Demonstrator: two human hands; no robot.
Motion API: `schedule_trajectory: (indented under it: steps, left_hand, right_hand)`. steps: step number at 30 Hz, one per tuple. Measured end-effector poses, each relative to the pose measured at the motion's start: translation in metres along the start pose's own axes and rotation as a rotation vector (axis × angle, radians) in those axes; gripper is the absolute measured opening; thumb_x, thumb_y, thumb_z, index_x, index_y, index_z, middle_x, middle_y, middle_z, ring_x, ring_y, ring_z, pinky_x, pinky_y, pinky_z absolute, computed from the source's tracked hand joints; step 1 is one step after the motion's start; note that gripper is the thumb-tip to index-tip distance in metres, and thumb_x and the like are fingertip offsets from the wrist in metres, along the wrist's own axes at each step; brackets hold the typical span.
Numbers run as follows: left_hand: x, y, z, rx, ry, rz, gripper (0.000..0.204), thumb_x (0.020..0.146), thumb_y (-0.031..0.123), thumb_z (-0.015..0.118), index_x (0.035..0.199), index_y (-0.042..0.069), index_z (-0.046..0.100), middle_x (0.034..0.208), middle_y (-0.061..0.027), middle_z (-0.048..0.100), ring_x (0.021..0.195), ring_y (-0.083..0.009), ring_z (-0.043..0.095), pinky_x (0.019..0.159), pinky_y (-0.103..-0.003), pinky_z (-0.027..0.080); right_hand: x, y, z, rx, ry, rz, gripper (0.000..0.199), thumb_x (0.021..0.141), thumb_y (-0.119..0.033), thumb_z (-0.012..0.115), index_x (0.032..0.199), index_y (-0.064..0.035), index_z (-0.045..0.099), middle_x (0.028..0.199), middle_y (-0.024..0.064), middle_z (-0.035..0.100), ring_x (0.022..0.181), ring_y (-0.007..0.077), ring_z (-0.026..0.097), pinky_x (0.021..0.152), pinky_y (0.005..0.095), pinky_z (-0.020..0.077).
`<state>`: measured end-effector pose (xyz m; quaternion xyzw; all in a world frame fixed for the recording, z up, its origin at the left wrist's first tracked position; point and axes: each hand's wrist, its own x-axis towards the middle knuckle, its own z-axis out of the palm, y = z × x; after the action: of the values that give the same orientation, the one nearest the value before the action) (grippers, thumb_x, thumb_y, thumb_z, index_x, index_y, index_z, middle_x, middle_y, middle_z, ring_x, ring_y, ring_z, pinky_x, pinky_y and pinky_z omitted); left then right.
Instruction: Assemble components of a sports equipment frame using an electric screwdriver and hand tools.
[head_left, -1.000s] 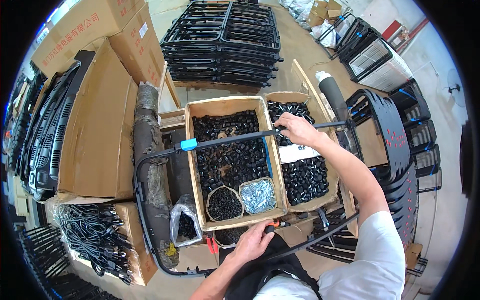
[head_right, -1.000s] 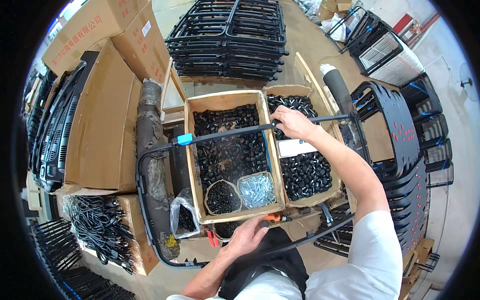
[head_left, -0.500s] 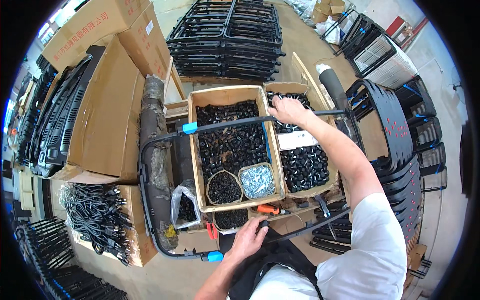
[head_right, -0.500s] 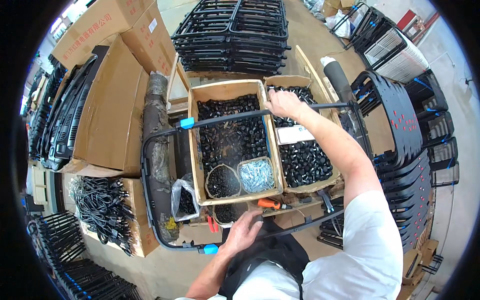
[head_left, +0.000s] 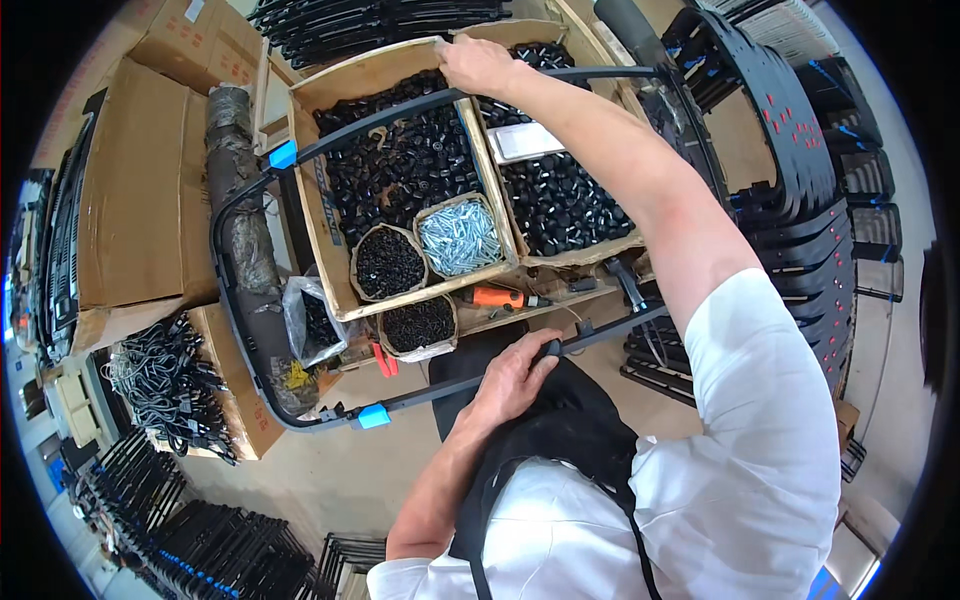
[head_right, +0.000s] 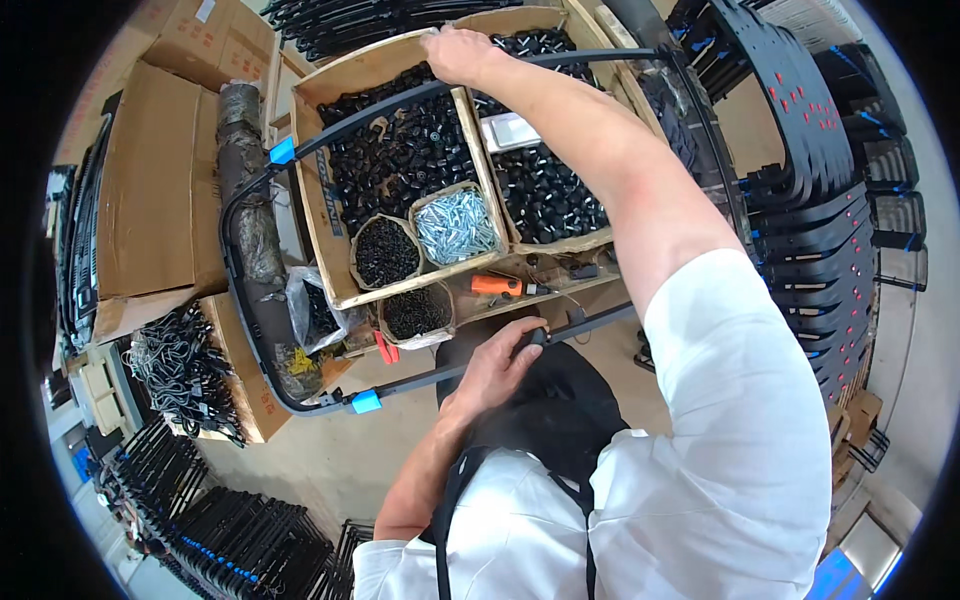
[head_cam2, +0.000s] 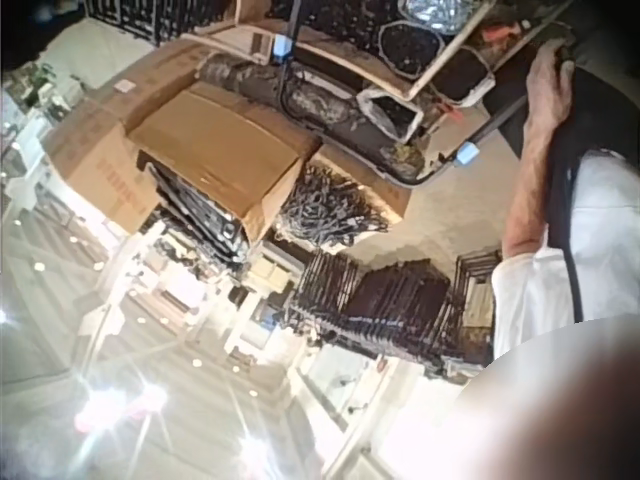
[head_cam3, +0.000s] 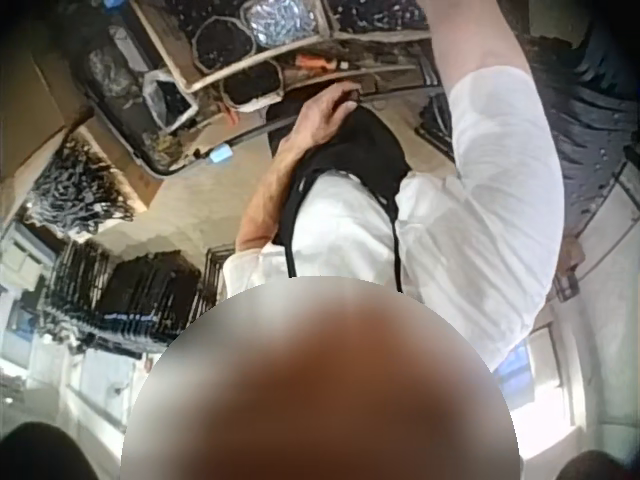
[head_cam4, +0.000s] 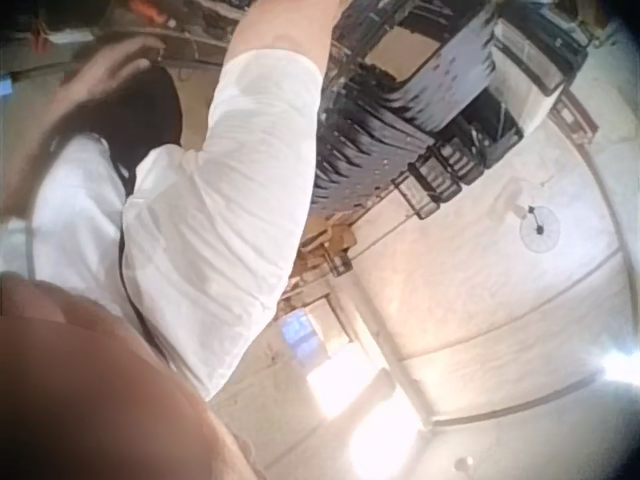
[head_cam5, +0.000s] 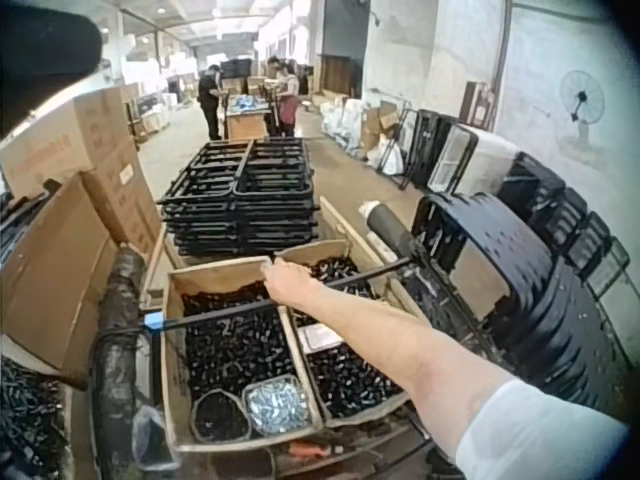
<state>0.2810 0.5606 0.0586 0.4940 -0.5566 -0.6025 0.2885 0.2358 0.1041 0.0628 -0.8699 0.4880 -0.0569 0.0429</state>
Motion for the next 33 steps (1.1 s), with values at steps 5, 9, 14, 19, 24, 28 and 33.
schedule_trajectory:
  steps: [5, 9, 14, 19, 24, 28, 33]
  left_hand:
    - [-0.011, 0.001, 0.007, 0.126, -0.031, 0.069, 0.039, 0.101, 0.011, 0.069, 0.139, 0.01, 0.061, 0.132, -0.0147, 0.069, 0.118, -0.0342, 0.069, 0.097, -0.04, 0.057]
    - [-0.006, 0.014, 0.011, 0.229, 0.0, 0.186, 0.036, 0.099, 0.009, 0.069, 0.134, 0.01, 0.064, 0.13, -0.0153, 0.068, 0.118, -0.0398, 0.067, 0.096, -0.044, 0.058]
    - [-0.004, 0.013, 0.009, 0.238, -0.017, 0.23, 0.036, 0.098, 0.008, 0.07, 0.134, 0.011, 0.065, 0.131, -0.0143, 0.066, 0.116, -0.0392, 0.067, 0.095, -0.044, 0.058]
    - [-0.002, 0.0, 0.014, 0.127, -0.053, 0.224, 0.037, 0.095, 0.004, 0.064, 0.129, 0.017, 0.071, 0.122, -0.0107, 0.064, 0.118, -0.0357, 0.062, 0.103, -0.044, 0.051]
    - [0.007, 0.0, 0.024, 0.194, -0.053, 0.29, 0.041, 0.095, 0.003, 0.059, 0.131, 0.016, 0.07, 0.116, -0.0134, 0.064, 0.113, -0.0352, 0.06, 0.105, -0.046, 0.047]
    - [0.002, 0.001, 0.026, 0.003, 0.072, 0.023, 0.03, 0.097, 0.003, 0.057, 0.126, 0.004, 0.065, 0.117, -0.0163, 0.064, 0.114, -0.0375, 0.06, 0.102, -0.048, 0.048]
    - [0.001, 0.003, 0.018, 0.355, 0.043, 0.297, 0.022, 0.099, 0.009, 0.061, 0.12, 0.01, 0.068, 0.106, -0.016, 0.067, 0.103, -0.0395, 0.065, 0.091, -0.047, 0.054]
  right_hand:
    - [-0.01, -0.004, -0.005, 0.092, 0.0, -0.078, 0.039, 0.106, -0.035, 0.057, 0.13, -0.0071, 0.069, 0.132, 0.0302, 0.065, 0.122, 0.0461, 0.067, 0.103, 0.0549, 0.0555]
    - [-0.009, 0.005, -0.007, 0.102, -0.048, -0.034, 0.048, 0.102, -0.038, 0.063, 0.127, 0.0016, 0.071, 0.135, 0.0355, 0.061, 0.121, 0.0466, 0.067, 0.105, 0.0536, 0.0549]
    - [-0.002, 0.007, -0.025, 0.057, -0.179, -0.079, 0.04, 0.089, -0.02, 0.062, 0.115, 0.0089, 0.073, 0.131, 0.0371, 0.065, 0.119, 0.0464, 0.069, 0.102, 0.0485, 0.0568]
    - [-0.003, -0.009, -0.045, -0.017, -0.309, -0.17, 0.031, 0.085, -0.01, 0.06, 0.105, 0.008, 0.076, 0.11, 0.0296, 0.075, 0.111, 0.0426, 0.073, 0.097, 0.0481, 0.0587]
    - [-0.002, 0.006, -0.037, -0.083, -0.211, -0.151, 0.036, 0.098, -0.028, 0.059, 0.121, -0.0016, 0.068, 0.112, 0.0274, 0.074, 0.111, 0.045, 0.07, 0.097, 0.0525, 0.0567]
    - [-0.003, -0.018, -0.056, 0.045, -0.436, 0.068, 0.043, 0.102, -0.032, 0.054, 0.121, 0.0062, 0.061, 0.091, 0.025, 0.075, 0.077, 0.0363, 0.077, 0.082, 0.0468, 0.0614]
    - [-0.005, -0.005, -0.061, -0.148, -0.438, -0.123, 0.053, 0.104, -0.041, 0.055, 0.09, 0.0084, 0.07, 0.082, 0.0182, 0.077, 0.066, 0.0314, 0.075, 0.076, 0.0453, 0.0614]
